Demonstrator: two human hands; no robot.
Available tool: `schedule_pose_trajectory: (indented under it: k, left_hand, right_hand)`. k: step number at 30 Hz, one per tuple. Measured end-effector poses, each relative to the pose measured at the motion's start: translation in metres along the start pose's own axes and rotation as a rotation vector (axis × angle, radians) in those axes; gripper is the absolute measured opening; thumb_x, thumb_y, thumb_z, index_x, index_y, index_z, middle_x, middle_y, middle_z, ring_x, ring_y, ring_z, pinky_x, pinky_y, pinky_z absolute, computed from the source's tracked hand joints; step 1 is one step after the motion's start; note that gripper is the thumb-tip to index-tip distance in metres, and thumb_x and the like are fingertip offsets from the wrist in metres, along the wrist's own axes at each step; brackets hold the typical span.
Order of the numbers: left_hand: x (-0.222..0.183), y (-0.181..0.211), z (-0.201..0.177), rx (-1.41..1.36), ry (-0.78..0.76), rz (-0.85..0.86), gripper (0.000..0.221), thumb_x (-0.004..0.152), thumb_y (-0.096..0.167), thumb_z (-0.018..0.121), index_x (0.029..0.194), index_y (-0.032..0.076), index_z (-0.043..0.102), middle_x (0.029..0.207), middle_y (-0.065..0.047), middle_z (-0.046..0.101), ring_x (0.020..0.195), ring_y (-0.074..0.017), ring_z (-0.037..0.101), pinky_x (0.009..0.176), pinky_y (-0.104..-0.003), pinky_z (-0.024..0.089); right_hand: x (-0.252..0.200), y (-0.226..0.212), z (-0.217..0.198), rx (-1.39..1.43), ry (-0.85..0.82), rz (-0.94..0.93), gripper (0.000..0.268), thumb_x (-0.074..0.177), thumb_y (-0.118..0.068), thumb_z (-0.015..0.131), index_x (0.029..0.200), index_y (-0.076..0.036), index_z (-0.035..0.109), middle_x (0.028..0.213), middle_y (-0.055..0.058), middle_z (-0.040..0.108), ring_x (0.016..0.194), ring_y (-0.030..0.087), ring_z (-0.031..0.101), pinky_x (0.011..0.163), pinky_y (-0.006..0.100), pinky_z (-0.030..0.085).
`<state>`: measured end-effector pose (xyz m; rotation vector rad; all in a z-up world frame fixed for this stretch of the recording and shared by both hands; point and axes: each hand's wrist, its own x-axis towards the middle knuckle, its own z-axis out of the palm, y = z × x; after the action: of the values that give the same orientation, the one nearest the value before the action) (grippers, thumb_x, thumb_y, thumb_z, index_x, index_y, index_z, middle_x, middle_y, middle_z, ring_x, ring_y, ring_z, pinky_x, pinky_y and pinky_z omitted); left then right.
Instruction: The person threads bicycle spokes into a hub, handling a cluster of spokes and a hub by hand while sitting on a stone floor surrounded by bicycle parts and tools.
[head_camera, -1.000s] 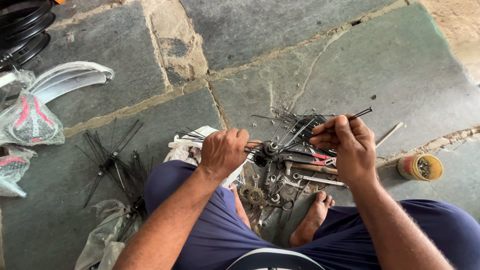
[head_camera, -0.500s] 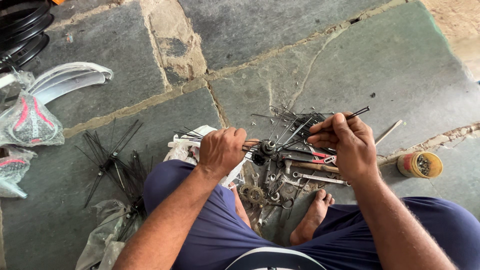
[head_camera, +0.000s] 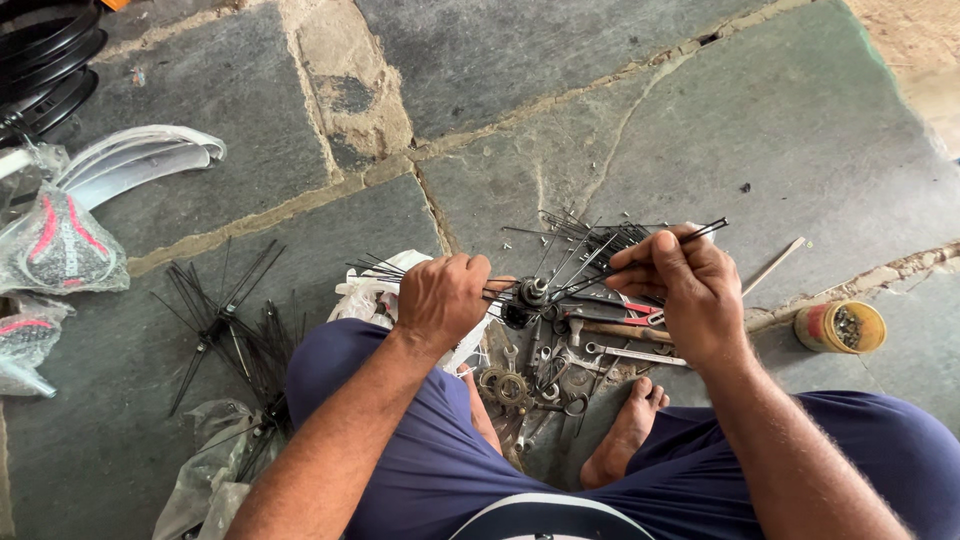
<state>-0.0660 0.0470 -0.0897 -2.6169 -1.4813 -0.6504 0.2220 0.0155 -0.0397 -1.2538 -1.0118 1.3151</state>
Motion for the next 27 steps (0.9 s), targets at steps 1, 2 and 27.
schedule_pose_trajectory:
  k: [1,2,27]
  left_hand:
    - [0.0,0.0,0.0,0.0,-0.002,0.001,0.049,0.101,0.051,0.058,0.07,0.013,0.055,0.06,-0.007,0.06,0.055,-0.0239,0.064,0.049,-0.04,0.05]
    - [0.0,0.0,0.001,0.001,-0.03,-0.008,0.05,0.1,0.052,0.059,0.069,0.013,0.055,0.059,-0.006,0.06,0.053,-0.0231,0.064,0.048,-0.039,0.05]
    - [0.007,-0.005,-0.012,-0.002,0.067,-0.079,0.014,0.085,0.017,0.065,0.076,0.012,0.057,0.071,-0.007,0.062,0.064,-0.027,0.065,0.057,-0.041,0.05]
  right_hand:
    - [-0.001,-0.001,0.001,-0.028,0.002,-0.002,0.035,0.111,-0.028,0.045,0.107,0.005,0.057,0.101,0.019,0.072,0.087,0.024,0.075,0.081,0.035,0.063]
    - [-0.001,-0.003,0.001,-0.055,0.003,-0.003,0.036,0.111,-0.029,0.045,0.107,0.005,0.057,0.101,0.019,0.072,0.087,0.024,0.075,0.081,0.035,0.063]
    - [0.107,0.008,-0.038,-0.869,-0.089,-0.092,0.042,0.089,-0.028,0.082,0.122,-0.005,0.069,0.105,0.011,0.075,0.091,0.021,0.071,0.078,0.036,0.059]
